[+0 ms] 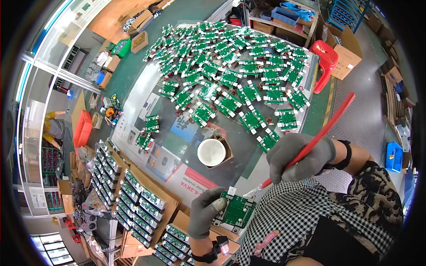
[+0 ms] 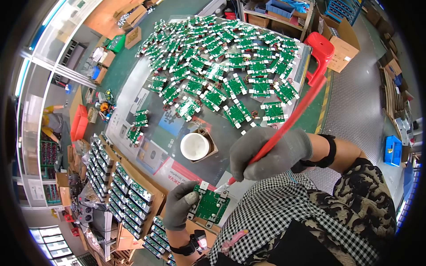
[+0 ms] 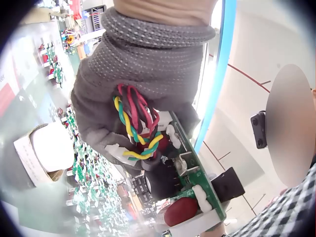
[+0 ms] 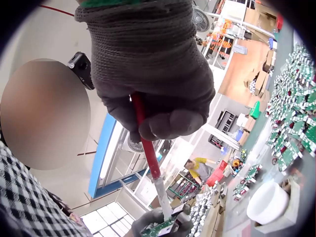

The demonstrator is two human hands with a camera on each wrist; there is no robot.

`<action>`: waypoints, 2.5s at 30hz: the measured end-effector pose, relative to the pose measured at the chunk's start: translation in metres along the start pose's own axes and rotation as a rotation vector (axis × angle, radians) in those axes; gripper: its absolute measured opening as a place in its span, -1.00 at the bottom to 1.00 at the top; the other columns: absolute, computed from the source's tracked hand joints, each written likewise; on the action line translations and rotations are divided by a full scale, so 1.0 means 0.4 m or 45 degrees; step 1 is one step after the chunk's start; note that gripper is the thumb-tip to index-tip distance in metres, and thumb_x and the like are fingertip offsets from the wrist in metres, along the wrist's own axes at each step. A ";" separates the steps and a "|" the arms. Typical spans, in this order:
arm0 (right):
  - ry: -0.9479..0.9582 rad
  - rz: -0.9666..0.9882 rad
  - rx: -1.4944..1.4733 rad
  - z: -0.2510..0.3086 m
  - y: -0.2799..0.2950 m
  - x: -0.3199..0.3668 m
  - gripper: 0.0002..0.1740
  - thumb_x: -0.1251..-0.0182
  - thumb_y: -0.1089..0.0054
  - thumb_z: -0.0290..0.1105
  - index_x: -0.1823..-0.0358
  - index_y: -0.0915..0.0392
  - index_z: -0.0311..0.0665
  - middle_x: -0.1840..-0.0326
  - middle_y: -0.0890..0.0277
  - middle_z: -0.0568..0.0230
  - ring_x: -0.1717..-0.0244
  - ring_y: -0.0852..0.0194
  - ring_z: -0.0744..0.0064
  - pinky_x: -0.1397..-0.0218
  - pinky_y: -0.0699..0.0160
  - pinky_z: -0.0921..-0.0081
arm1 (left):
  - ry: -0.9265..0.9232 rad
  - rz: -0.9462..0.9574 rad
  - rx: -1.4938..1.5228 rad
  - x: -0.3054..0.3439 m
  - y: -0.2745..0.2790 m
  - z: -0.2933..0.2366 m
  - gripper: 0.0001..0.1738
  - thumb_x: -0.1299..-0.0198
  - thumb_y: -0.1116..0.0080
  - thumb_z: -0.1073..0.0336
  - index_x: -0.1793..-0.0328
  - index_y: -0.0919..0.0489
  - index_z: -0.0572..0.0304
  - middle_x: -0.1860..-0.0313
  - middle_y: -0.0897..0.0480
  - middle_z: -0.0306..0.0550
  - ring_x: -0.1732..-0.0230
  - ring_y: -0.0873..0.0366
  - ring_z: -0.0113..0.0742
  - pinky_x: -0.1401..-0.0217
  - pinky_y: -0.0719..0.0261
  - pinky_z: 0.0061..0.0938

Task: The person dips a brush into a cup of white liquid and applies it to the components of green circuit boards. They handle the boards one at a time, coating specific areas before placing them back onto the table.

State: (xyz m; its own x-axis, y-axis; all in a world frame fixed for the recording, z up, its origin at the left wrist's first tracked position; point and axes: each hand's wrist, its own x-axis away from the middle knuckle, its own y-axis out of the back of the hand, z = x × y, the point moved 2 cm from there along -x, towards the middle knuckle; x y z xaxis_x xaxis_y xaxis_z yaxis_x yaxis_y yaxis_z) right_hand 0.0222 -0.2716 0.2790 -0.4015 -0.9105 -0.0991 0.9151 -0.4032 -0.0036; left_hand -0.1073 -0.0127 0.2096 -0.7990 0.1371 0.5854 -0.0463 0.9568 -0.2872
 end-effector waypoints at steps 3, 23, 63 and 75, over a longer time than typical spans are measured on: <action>0.097 0.052 0.024 -0.012 -0.004 0.001 -0.80 -0.02 -0.12 -0.46 0.38 -0.61 -0.46 0.51 -0.49 0.09 0.54 -0.46 0.30 0.47 -0.39 0.44 | -0.038 -0.036 -0.024 -0.004 0.005 0.001 -0.56 -0.07 -0.21 0.37 -0.09 -0.52 0.42 0.12 -0.64 -0.05 0.15 -0.58 -0.41 0.05 -0.53 -0.55; 0.026 0.029 0.093 0.005 0.007 -0.010 -0.82 -0.08 -0.09 -0.45 0.39 -0.61 -0.43 0.51 -0.50 0.12 0.56 -0.47 0.32 0.50 -0.37 0.46 | -0.028 -0.067 -0.017 0.007 0.004 -0.009 -0.55 -0.06 -0.20 0.38 -0.10 -0.51 0.45 0.13 -0.64 -0.03 0.16 -0.57 -0.40 0.04 -0.52 -0.55; 0.376 -0.376 0.437 0.003 -0.061 0.000 -0.88 -0.01 -0.02 -0.60 0.42 -0.54 -0.39 0.60 -0.50 0.13 0.63 -0.49 0.23 0.54 -0.44 0.40 | -0.933 -0.561 0.469 -0.018 -0.122 -0.038 -0.49 -0.16 -0.19 0.32 -0.20 -0.32 0.32 -0.02 -0.52 -0.07 0.03 -0.52 -0.34 -0.05 -0.53 -0.43; 0.291 -0.545 0.359 -0.021 -0.026 0.019 -0.86 -0.06 0.02 -0.57 0.40 -0.54 -0.40 0.70 -0.45 0.21 0.72 -0.45 0.42 0.64 -0.36 0.50 | -0.941 -0.601 0.388 -0.017 -0.119 -0.022 -0.37 -0.12 -0.25 0.21 -0.26 -0.30 0.31 -0.04 -0.50 0.00 0.00 -0.54 -0.20 0.00 -0.64 -0.23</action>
State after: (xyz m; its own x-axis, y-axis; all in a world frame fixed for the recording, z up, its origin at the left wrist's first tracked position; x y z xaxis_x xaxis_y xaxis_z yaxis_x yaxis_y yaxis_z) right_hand 0.0098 -0.2737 0.2698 -0.6881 -0.6297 -0.3606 0.6143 -0.7700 0.1723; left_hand -0.0945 -0.0570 0.2260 -0.8317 -0.5478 0.0902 -0.5355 0.7489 -0.3902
